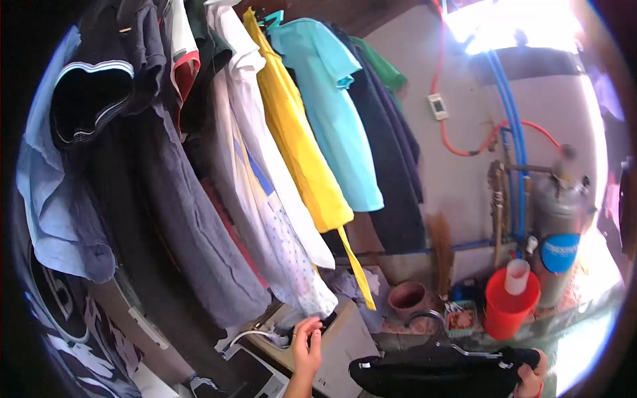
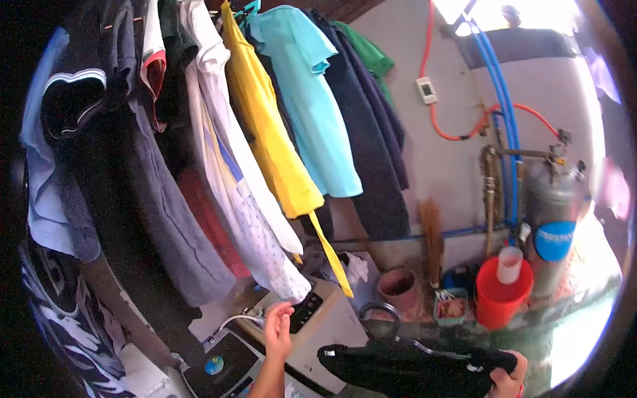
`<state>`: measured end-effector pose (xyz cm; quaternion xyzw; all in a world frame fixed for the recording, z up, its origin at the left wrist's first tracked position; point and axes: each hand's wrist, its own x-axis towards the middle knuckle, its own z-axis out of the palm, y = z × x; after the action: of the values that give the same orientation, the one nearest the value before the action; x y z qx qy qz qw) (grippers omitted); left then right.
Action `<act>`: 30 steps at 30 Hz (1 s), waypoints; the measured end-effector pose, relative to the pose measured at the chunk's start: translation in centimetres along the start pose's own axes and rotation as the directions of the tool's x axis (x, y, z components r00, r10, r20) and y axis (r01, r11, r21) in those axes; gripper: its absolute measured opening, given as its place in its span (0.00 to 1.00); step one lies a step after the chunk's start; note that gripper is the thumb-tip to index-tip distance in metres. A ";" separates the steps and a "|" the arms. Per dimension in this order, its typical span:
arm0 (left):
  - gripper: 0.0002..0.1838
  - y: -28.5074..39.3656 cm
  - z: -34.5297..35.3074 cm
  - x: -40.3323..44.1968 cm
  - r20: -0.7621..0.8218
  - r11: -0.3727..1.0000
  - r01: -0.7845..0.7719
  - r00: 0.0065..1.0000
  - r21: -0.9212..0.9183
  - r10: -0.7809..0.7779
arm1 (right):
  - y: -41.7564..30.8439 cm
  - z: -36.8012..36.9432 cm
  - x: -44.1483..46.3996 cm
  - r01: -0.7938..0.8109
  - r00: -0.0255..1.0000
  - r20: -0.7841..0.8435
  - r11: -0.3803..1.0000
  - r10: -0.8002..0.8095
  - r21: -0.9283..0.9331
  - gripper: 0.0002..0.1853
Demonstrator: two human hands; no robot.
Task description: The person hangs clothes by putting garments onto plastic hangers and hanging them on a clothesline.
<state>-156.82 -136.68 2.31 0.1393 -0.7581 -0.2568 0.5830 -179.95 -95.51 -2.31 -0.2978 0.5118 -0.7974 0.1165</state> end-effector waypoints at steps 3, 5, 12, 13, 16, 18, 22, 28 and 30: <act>0.17 2.2 2.0 5.6 -0.078 0.917 -0.248 0.955 0.311 0.285 | 3.7 -2.7 7.3 0.062 0.992 0.107 0.992 -0.074 0.114 0.21; 0.19 4.7 3.3 9.4 -0.093 0.808 -0.324 0.903 0.493 0.419 | 6.1 -4.0 12.5 0.103 0.984 0.119 0.969 -0.132 0.225 0.19; 0.37 12.3 7.3 22.7 -0.190 0.611 -0.269 0.792 0.745 0.581 | 10.1 -5.5 28.7 0.580 0.718 0.424 0.811 -0.552 0.072 0.13; 0.38 12.8 7.6 25.0 -0.213 0.601 -0.270 0.763 0.753 0.610 | 7.4 -3.3 29.1 0.095 0.901 0.363 0.924 -0.238 0.369 0.15; 0.36 11.9 8.2 32.2 -0.320 0.611 -0.241 0.677 0.754 0.662 | 8.4 -2.7 33.5 0.012 0.829 0.502 0.904 -0.248 0.428 0.18; 0.33 13.7 11.2 36.3 -0.265 0.972 -0.182 0.940 0.150 0.217 | 7.7 -1.4 34.8 0.019 0.832 0.489 0.896 -0.261 0.444 0.19; 0.28 9.3 13.3 48.3 0.280 0.652 -0.570 0.819 0.499 0.501 | 8.7 -1.0 38.3 0.041 0.758 0.575 0.901 -0.310 0.432 0.17; 0.10 17.9 10.4 45.7 0.048 0.482 -0.317 0.870 0.817 0.491 | 9.0 -0.3 41.3 0.059 0.722 0.624 0.925 -0.299 0.375 0.20; 0.07 18.7 7.9 44.1 0.165 0.026 -0.273 0.652 0.962 0.740 | 7.2 0.8 41.9 0.137 0.747 0.562 0.909 -0.356 0.394 0.21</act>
<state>-175.14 -141.91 46.96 0.2136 -0.6109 0.5145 0.5625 -213.66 -119.94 6.49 -0.5859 0.2599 -0.7358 0.2184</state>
